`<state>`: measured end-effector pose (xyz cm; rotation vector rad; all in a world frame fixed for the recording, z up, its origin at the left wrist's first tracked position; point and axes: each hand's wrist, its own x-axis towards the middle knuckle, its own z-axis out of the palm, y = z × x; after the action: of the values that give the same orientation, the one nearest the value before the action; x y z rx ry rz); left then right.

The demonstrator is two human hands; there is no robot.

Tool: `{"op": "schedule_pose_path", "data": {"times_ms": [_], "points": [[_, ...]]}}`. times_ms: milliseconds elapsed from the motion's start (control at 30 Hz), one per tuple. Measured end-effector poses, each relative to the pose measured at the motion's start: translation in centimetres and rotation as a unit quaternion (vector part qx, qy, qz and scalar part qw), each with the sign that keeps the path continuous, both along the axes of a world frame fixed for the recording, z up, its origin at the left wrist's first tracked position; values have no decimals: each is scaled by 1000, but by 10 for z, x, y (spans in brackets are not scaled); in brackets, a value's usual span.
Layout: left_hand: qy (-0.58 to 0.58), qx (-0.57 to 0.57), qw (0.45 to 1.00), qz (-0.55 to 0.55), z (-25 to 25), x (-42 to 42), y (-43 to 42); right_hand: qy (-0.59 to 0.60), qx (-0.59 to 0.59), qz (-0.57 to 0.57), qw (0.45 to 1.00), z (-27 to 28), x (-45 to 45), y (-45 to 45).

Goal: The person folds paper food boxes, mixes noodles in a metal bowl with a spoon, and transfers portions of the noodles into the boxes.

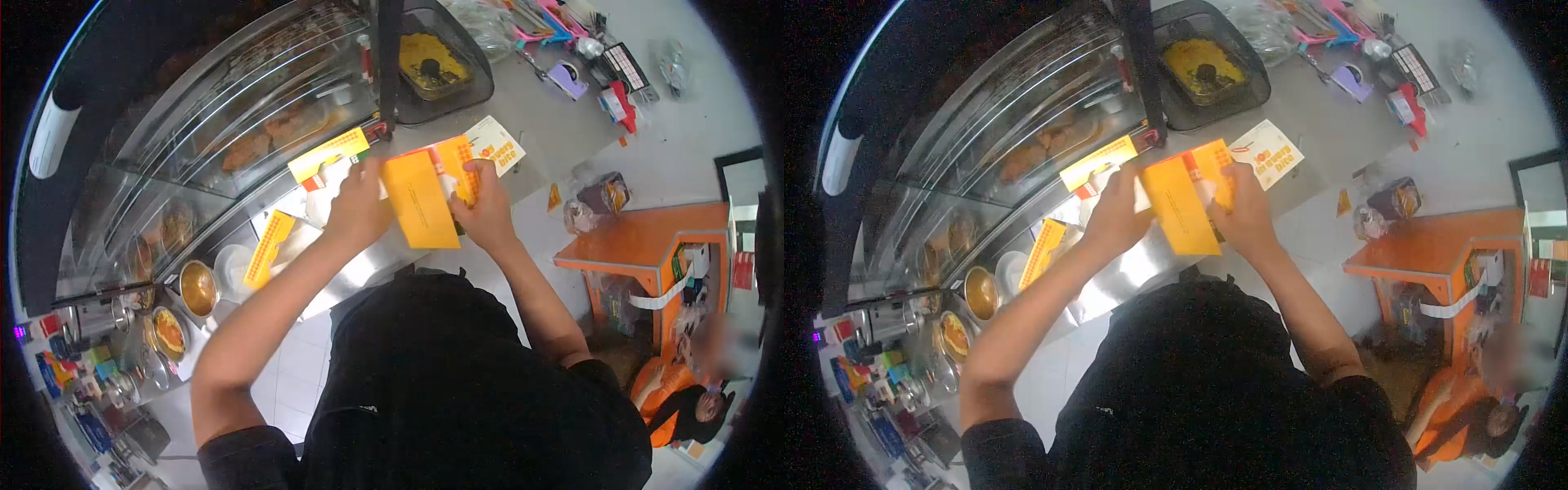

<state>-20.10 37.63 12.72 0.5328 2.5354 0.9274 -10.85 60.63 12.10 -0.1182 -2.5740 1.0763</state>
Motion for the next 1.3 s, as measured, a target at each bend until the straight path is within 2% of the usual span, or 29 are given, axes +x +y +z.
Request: {"op": "schedule_pose_path", "data": {"times_ms": [67,100,167,200,300,367,400,500,600,633,733,833,933,1033,1133,1200,1300], "points": [[147,61,987,-2,-9,23,-8,-38,-52,-26,998,0,-3,-1],[217,91,972,-5,-11,33,-10,-14,-19,-7,1000,-4,-6,-1],[242,136,961,16,15,54,10,32,46,30,998,-13,-9,-5],[251,159,954,28,24,62,21,-5,7,49,999,-11,-7,-8],[271,94,958,12,10,59,23,-103,-89,86,987,2,-7,-14],[300,93,949,18,4,53,13,-93,-171,88,977,0,-9,-3],[295,80,952,14,6,50,10,-89,-213,88,969,2,-9,-1],[298,39,954,13,10,41,2,-97,-129,79,984,20,-10,-2],[153,-41,987,-15,32,39,-2,47,-52,32,997,30,-21,-3],[179,-62,982,-22,25,40,-5,32,-40,46,998,39,-24,-1],[60,-76,991,-94,21,39,-9,-14,-3,81,997,57,-27,4],[15,-63,994,-92,12,50,-8,-27,42,90,995,57,-35,8],[194,16,967,-166,6,55,-31,-17,56,79,995,58,-43,12],[32,29,995,-94,-19,47,-34,-43,27,98,994,58,-45,14],[-66,-62,994,-65,-10,41,-28,-74,5,164,984,59,-46,5],[11,-80,992,-97,-13,47,-33,-86,-25,201,975,68,-50,4],[87,3,994,-71,-15,56,-43,-148,46,160,975,55,-59,0]]}}
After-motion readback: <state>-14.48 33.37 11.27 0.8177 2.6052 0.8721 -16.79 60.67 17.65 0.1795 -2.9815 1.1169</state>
